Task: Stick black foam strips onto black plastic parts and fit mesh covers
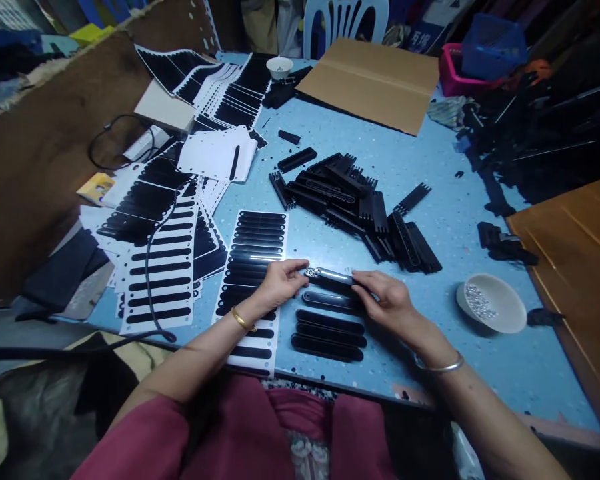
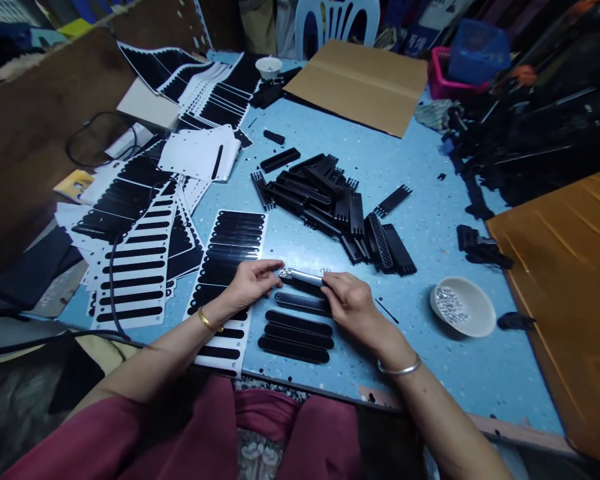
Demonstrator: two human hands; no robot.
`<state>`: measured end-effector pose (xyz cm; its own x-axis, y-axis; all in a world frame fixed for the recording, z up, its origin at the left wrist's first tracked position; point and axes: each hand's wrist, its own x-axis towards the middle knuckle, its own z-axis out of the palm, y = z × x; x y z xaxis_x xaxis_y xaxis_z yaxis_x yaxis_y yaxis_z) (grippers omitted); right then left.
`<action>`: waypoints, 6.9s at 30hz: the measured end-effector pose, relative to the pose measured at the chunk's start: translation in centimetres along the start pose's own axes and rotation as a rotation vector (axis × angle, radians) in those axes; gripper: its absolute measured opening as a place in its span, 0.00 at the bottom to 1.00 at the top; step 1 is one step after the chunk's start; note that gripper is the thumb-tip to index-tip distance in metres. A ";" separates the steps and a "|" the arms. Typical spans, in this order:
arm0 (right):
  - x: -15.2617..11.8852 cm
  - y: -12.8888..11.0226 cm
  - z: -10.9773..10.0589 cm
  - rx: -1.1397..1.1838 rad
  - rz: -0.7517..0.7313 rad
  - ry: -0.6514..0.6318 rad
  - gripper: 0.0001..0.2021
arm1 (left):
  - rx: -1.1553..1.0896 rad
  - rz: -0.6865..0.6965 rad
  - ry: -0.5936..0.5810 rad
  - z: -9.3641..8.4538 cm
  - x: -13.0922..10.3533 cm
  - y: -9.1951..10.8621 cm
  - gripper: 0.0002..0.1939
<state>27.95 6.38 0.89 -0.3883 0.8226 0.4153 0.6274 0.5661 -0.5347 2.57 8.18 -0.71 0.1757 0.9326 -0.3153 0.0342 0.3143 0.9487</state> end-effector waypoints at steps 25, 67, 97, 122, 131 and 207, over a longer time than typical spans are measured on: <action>1.0 0.4 1.6 -0.050 -0.038 -0.168 0.10 | -0.049 -0.052 -0.020 0.0 0.2 -0.5 0.17; 1.0 0.0 2.1 -0.031 -0.012 -0.099 0.10 | -0.055 -0.136 0.077 1.2 0.7 1.4 0.09; 0.7 1.9 1.4 0.288 0.156 -0.166 0.10 | -0.068 -0.096 0.078 1.2 0.6 1.4 0.10; 0.5 0.0 1.8 -0.305 0.565 -0.104 0.30 | 0.245 0.112 0.022 1.0 0.6 0.4 0.15; 1.7 -0.3 3.0 -0.410 0.608 -0.255 0.23 | 1.020 0.426 -0.014 1.5 1.0 1.2 0.17; 0.9 -4.9 3.7 -0.435 0.315 -0.385 0.24 | -0.690 -0.303 0.112 5.3 -14.0 -1.9 0.26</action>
<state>22.06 4.54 1.12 -0.3048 0.9512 -0.0488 0.9345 0.2888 -0.2081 5.28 -6.45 2.03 0.1548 0.7886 -0.5951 -0.5641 0.5651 0.6021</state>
